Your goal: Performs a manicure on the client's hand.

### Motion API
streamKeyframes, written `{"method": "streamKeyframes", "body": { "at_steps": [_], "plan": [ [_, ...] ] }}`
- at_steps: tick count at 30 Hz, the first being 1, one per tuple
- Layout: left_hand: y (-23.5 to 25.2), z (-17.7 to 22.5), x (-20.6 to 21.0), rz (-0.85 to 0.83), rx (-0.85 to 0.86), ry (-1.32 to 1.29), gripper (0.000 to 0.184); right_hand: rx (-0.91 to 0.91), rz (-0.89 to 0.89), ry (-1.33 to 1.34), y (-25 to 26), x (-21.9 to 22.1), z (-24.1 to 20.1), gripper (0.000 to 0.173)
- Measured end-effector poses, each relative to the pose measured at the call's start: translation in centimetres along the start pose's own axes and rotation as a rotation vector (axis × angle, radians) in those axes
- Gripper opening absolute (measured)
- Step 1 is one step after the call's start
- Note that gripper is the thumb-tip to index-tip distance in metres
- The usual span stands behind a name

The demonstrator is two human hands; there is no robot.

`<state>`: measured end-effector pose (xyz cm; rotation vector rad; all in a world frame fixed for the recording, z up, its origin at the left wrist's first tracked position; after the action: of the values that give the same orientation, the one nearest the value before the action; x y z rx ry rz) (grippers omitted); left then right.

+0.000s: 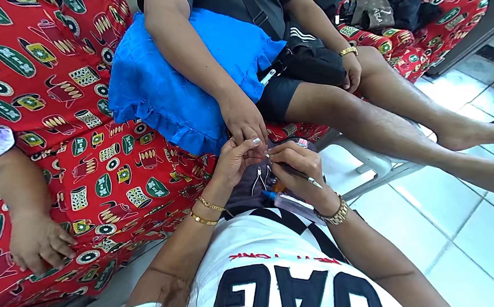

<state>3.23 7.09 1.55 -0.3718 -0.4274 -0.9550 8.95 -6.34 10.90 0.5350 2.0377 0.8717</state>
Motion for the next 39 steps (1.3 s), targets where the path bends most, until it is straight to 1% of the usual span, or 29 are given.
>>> {"method": "streamKeyframes", "body": {
  "at_steps": [2,5,8,11,15,20,25,30,35,39],
  "plan": [
    [0.1,-0.1,-0.1,-0.002,0.0,-0.003,0.004,0.029,0.013,0.005,0.0,0.1,0.4,0.006],
    [0.1,0.0,-0.1,-0.001,-0.005,-0.017,0.004,0.076,-0.002,0.098,0.0,-0.1,0.8,0.006],
    [0.0,0.0,-0.1,-0.027,-0.004,-0.028,0.006,0.067,-0.025,0.088,-0.1,-0.2,0.4,0.005],
    [0.0,-0.1,0.1,-0.047,-0.003,-0.016,0.007,0.069,0.008,0.067,0.0,-0.1,0.6,0.005],
    [0.1,0.1,0.2,-0.074,0.004,-0.042,0.009,0.059,0.005,0.145,0.2,-0.2,0.7,0.004],
    [0.0,0.0,0.3,-0.118,0.006,-0.04,0.01,0.061,0.021,0.153,0.3,-0.2,0.7,0.004],
    [0.0,0.2,0.2,-0.122,0.008,-0.058,0.011,0.082,0.011,0.228,0.4,-0.3,0.7,0.004],
    [-0.1,0.0,0.3,-0.132,0.002,-0.038,0.01,0.083,0.032,0.224,0.3,-0.1,1.1,0.004],
    [-0.2,0.3,0.3,-0.144,0.012,-0.058,0.01,0.127,0.02,0.263,0.3,-0.3,1.4,0.004],
    [-0.1,0.0,0.2,-0.143,0.009,-0.058,0.01,0.108,0.039,0.241,0.3,0.1,1.6,0.003]
  ]
}}
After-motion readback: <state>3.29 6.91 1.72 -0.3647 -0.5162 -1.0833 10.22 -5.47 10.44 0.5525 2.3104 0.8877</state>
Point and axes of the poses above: each hand's wrist, its own y-axis towards the middle knuckle, its own x-axis out of the palm, z = x × y, the point moved 10 cm from there along y, towards the middle knuckle, and after that the axes turned 8 degrees about -z, right-handed, at the moved point
